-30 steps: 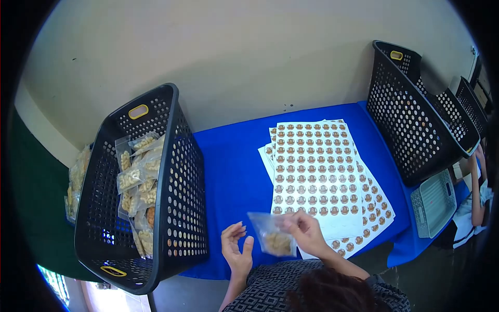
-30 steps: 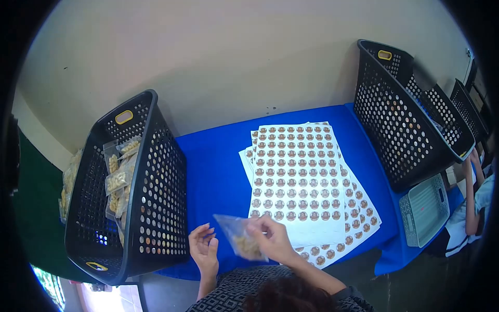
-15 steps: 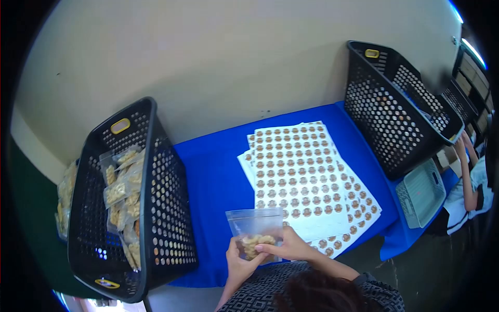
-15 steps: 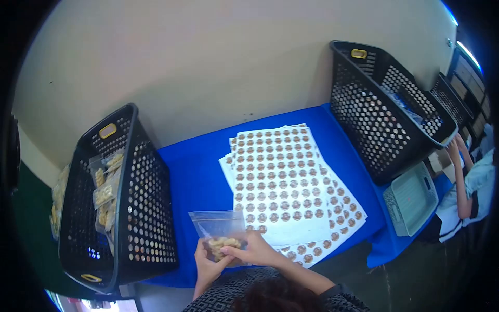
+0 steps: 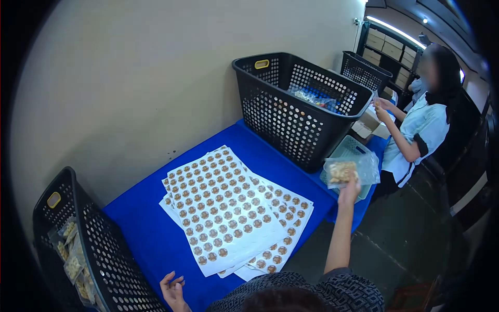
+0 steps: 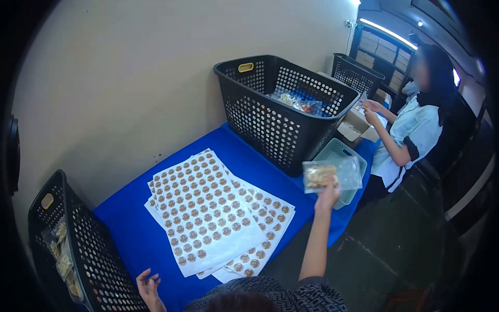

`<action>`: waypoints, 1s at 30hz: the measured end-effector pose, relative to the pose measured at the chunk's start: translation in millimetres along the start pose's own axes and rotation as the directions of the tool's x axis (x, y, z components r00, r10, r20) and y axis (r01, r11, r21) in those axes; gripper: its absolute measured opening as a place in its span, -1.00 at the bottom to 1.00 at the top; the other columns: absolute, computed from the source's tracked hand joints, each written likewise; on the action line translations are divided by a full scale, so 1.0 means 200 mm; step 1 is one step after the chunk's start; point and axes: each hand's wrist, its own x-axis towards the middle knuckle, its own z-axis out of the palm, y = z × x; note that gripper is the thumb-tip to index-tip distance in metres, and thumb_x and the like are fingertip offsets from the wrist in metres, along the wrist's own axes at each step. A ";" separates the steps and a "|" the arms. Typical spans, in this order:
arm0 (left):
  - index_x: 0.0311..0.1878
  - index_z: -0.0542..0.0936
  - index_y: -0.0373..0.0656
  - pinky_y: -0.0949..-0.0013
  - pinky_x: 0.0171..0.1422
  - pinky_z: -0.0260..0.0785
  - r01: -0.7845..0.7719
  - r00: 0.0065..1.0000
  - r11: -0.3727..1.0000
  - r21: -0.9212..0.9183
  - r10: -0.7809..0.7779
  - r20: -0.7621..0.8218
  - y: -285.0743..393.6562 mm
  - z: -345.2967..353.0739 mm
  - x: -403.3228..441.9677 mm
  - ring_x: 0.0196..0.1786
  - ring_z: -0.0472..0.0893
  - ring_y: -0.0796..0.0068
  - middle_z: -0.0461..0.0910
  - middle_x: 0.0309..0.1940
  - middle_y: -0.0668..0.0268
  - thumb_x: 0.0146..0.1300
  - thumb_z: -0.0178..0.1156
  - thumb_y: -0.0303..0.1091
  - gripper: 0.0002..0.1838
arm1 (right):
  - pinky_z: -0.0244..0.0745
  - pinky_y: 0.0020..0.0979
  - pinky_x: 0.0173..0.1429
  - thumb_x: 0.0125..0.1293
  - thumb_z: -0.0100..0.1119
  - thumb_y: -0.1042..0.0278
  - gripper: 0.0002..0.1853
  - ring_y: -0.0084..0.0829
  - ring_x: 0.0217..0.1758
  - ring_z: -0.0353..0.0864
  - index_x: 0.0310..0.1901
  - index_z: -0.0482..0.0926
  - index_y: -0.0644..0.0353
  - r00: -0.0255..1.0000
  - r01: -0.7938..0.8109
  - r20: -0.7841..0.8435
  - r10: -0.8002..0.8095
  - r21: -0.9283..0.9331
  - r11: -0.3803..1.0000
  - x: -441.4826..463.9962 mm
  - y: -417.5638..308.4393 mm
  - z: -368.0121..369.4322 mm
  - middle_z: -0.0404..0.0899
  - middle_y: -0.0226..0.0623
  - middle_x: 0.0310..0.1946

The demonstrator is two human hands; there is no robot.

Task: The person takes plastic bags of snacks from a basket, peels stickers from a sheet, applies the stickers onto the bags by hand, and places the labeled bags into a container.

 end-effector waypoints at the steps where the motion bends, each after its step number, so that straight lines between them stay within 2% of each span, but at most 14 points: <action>1: -0.01 0.30 -0.31 0.41 0.01 0.29 -0.001 1.000 1.000 -0.006 0.001 0.005 0.00 0.00 0.00 -0.09 0.42 0.41 0.36 -0.09 0.18 0.18 -0.05 -0.49 -0.71 | 0.38 -0.31 -0.03 0.14 0.06 0.36 -0.60 -0.35 -0.05 0.40 -0.03 0.24 0.32 0.999 -0.012 -0.044 0.012 0.003 1.000 0.06 -0.03 -0.05 0.37 -0.17 -0.11; 5: -0.02 0.31 -0.31 0.39 0.01 0.29 -0.064 0.998 0.997 -0.032 0.064 0.016 0.03 -0.01 0.00 -0.11 0.43 0.40 0.37 -0.10 0.16 0.18 -0.04 -0.48 -0.71 | 0.00 -0.29 0.27 0.12 0.05 0.33 -0.46 -0.27 0.23 0.10 0.07 0.10 0.38 0.991 -0.130 -0.007 0.131 0.077 0.988 0.31 0.07 -0.29 0.18 -0.08 0.08; 8: -0.03 0.32 -0.31 0.36 0.02 0.28 -0.135 0.991 0.990 -0.038 0.136 0.008 0.09 -0.03 -0.04 -0.11 0.43 0.38 0.37 -0.10 0.16 0.16 0.00 -0.43 -0.69 | -0.17 -0.35 0.32 0.11 0.04 0.32 -0.44 -0.28 0.31 -0.05 0.08 0.07 0.41 0.995 -0.080 -0.054 0.079 -0.009 0.997 0.25 0.18 -0.28 0.11 -0.08 0.14; 12: -0.05 0.33 -0.33 0.32 0.04 0.25 -0.275 0.960 0.960 -0.055 0.277 0.039 0.25 -0.12 -0.16 -0.12 0.43 0.33 0.37 -0.11 0.15 0.10 0.09 -0.30 -0.61 | 0.20 -0.41 0.12 0.08 0.03 0.39 -0.57 -0.38 0.03 0.30 -0.01 0.22 0.33 0.972 -0.160 0.154 0.179 -0.126 0.979 -0.10 0.35 -0.12 0.30 -0.21 -0.07; 14: -0.13 0.36 -0.36 0.22 -0.03 0.27 -0.431 0.901 0.902 -0.015 0.431 0.043 0.42 -0.13 -0.26 -0.16 0.44 0.22 0.40 -0.19 0.08 0.08 0.09 -0.25 -0.62 | 0.30 -0.45 -0.03 0.06 0.03 0.42 -0.63 -0.44 -0.18 0.39 -0.07 0.28 0.29 0.880 -0.251 0.299 0.369 -0.367 0.896 -0.39 0.42 0.02 0.37 -0.30 -0.24; 16: -0.20 0.40 -0.34 0.14 -0.13 0.31 -0.667 0.731 0.743 0.057 0.638 0.241 0.55 -0.26 -0.32 -0.30 0.49 0.19 0.45 -0.34 0.08 0.04 0.12 -0.22 -0.63 | 0.31 -0.42 -0.04 0.07 0.02 0.43 -0.62 -0.40 -0.19 0.41 -0.05 0.26 0.32 0.791 -0.304 0.336 0.512 -0.510 0.804 -0.68 0.59 0.08 0.39 -0.27 -0.24; 18: -0.30 0.42 -0.27 0.12 -0.26 0.33 -0.844 0.490 0.535 -0.026 0.790 0.368 0.64 -0.40 -0.35 -0.46 0.50 0.21 0.47 -0.50 0.14 0.02 0.15 -0.19 -0.67 | 0.32 -0.52 -0.13 0.06 0.05 0.36 -0.65 -0.52 -0.11 0.34 -0.10 0.28 0.24 0.620 -0.079 0.522 0.585 -0.701 0.709 -0.92 0.79 0.05 0.32 -0.33 -0.16; 20: -0.43 0.41 -0.19 0.18 -0.39 0.32 -0.888 0.459 0.451 0.088 0.858 0.229 0.75 -0.50 -0.43 -0.54 0.48 0.30 0.46 -0.57 0.20 0.02 0.14 -0.11 -0.69 | 0.26 -0.40 -0.02 0.03 0.09 0.39 -0.56 -0.35 -0.04 0.31 -0.05 0.23 0.29 0.456 0.027 0.679 0.576 -0.657 0.753 -1.21 0.87 0.05 0.31 -0.19 -0.11; 21: -0.33 0.39 -0.22 0.24 -0.34 0.35 -0.878 0.355 0.476 -0.053 0.722 0.594 0.83 -0.76 -0.39 -0.51 0.46 0.36 0.44 -0.52 0.21 0.09 0.10 -0.25 -0.77 | 0.23 -0.35 0.02 0.00 0.11 0.40 -0.52 -0.27 -0.03 0.29 -0.03 0.21 0.32 0.337 0.288 0.817 0.469 -0.563 0.774 -1.31 0.82 0.08 0.30 -0.13 -0.11; 22: -0.32 0.42 -0.23 0.29 -0.26 0.33 -0.873 0.477 0.465 0.149 0.746 0.465 0.84 -0.79 -0.40 -0.40 0.47 0.35 0.46 -0.43 0.19 0.04 0.13 -0.21 -0.73 | 0.19 -0.29 0.05 -0.03 0.12 0.42 -0.48 -0.19 -0.03 0.27 -0.01 0.18 0.34 0.174 0.513 0.921 0.350 -0.388 0.766 -1.40 0.77 0.10 0.30 -0.07 -0.11; 23: -0.31 0.45 -0.24 0.35 -0.17 0.31 -0.823 0.555 0.455 0.341 0.773 0.308 0.88 -0.82 -0.40 -0.29 0.48 0.33 0.48 -0.34 0.17 -0.01 0.17 -0.17 -0.68 | 0.16 -0.25 0.07 -0.04 0.13 0.38 -0.47 -0.13 -0.01 0.25 -0.01 0.19 0.35 0.077 0.555 0.933 0.351 -0.333 0.763 -1.46 0.78 0.10 0.29 -0.04 -0.12; 24: -0.44 0.47 -0.23 0.36 -0.28 0.32 -0.554 0.642 0.296 0.778 0.747 0.174 1.04 -0.71 -0.31 -0.39 0.49 0.31 0.49 -0.49 0.18 -0.05 0.16 -0.17 -0.71 | 0.13 -0.21 0.09 -0.05 0.13 0.35 -0.46 -0.07 0.00 0.22 -0.02 0.20 0.35 -0.021 0.593 0.939 0.344 -0.265 0.761 -1.51 0.80 0.08 0.29 -0.02 -0.12; 27: -0.35 0.46 -0.25 0.37 -0.19 0.30 -0.342 0.771 0.241 0.908 0.625 0.124 1.15 -0.80 -0.03 -0.33 0.49 0.28 0.48 -0.42 0.19 -0.08 0.18 -0.40 -0.80 | -0.03 -0.11 0.16 -0.13 0.12 0.29 -0.50 0.02 0.07 0.13 -0.11 0.30 0.34 -0.219 0.570 0.907 0.360 -0.181 0.802 -1.56 0.86 -0.02 0.20 0.09 -0.01; 30: -0.35 0.49 -0.22 0.34 -0.16 0.33 -0.201 0.914 0.123 0.972 0.379 0.141 1.04 -1.03 0.20 -0.27 0.48 0.28 0.45 -0.39 0.21 -0.02 0.16 -0.31 -0.79 | 0.00 -0.14 0.12 -0.21 0.15 0.24 -0.52 0.00 0.07 0.13 -0.20 0.34 0.31 -0.308 0.629 0.889 0.339 -0.077 0.773 -1.58 0.81 -0.01 0.21 0.06 0.00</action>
